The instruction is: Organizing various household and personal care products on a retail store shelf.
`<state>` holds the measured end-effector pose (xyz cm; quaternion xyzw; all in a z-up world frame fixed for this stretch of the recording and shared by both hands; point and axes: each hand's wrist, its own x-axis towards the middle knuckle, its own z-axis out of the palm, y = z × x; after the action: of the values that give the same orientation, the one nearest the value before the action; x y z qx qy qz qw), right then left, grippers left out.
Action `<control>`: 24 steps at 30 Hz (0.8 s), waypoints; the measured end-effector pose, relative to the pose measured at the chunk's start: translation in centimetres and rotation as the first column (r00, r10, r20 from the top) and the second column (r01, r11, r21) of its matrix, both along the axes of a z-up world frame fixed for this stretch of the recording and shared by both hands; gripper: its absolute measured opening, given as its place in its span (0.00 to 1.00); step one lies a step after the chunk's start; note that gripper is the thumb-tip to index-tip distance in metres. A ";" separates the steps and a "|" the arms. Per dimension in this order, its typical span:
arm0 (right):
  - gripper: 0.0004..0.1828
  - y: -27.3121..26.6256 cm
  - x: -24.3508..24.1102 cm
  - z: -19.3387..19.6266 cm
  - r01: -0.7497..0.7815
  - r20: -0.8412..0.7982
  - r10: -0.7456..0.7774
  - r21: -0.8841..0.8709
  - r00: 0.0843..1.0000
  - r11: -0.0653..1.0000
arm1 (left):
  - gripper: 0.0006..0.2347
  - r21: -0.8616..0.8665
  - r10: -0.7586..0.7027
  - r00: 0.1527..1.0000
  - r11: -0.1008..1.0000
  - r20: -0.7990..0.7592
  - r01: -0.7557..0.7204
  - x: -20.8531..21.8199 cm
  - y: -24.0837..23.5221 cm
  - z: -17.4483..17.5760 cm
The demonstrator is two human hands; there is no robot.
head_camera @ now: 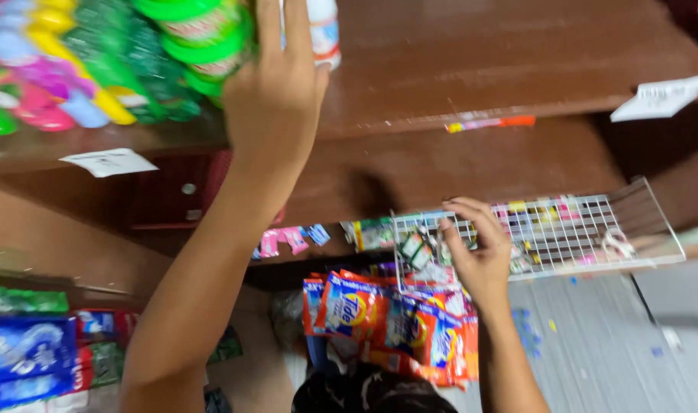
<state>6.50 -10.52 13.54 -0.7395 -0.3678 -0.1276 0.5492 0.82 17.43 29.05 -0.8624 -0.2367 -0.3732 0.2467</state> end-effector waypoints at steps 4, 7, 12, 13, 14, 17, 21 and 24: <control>0.11 -3.8 1.4 -3.8 0.057 -0.118 -0.047 0.080 0.992 0.995 | 0.22 -0.178 -0.550 0.803 0.787 0.228 0.590 -4.3 -6.2 -2.1; 0.09 -7.4 1.7 -7.5 0.161 -0.289 -0.121 0.120 0.950 0.980 | 0.12 -0.371 -0.709 0.618 0.503 0.338 0.780 -5.2 -9.1 -7.0; 0.08 -12.3 0.8 -12.9 0.307 -0.478 -0.228 0.094 0.848 0.947 | 0.06 -0.591 -0.642 0.609 0.288 0.465 0.754 -5.6 -12.3 -18.5; 0.09 -13.0 0.3 -13.8 0.318 -0.518 -0.234 0.078 0.823 0.945 | 0.05 -0.650 -0.589 0.642 0.243 0.491 0.720 -6.2 -12.9 -20.7; 0.10 -13.6 0.0 -14.7 0.321 -0.554 -0.233 0.065 0.799 0.945 | 0.05 -0.702 -0.530 0.678 0.200 0.509 0.684 -6.7 -13.4 -22.9; 0.10 -15.0 -0.5 -17.6 0.281 -0.552 -0.227 0.014 0.802 0.960 | 0.06 -0.838 -0.329 0.804 0.067 0.494 0.542 -9.1 -14.8 -27.7; 0.12 -15.2 -1.9 -19.7 0.264 -0.639 -0.220 -0.027 0.738 0.964 | 0.08 -0.925 -0.256 0.889 -0.110 0.379 0.363 -12.4 -15.4 -30.0; 0.12 -14.5 -2.9 -20.1 0.196 -0.626 -0.252 -0.158 0.738 0.968 | 0.08 -0.943 -0.236 0.917 -0.171 0.322 0.287 -13.9 -15.2 -30.5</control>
<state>3.62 -25.03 -6.56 -0.7988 -0.0716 0.0822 0.5916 -13.07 2.25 -1.42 -0.7788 -0.2567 -0.1304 -0.5573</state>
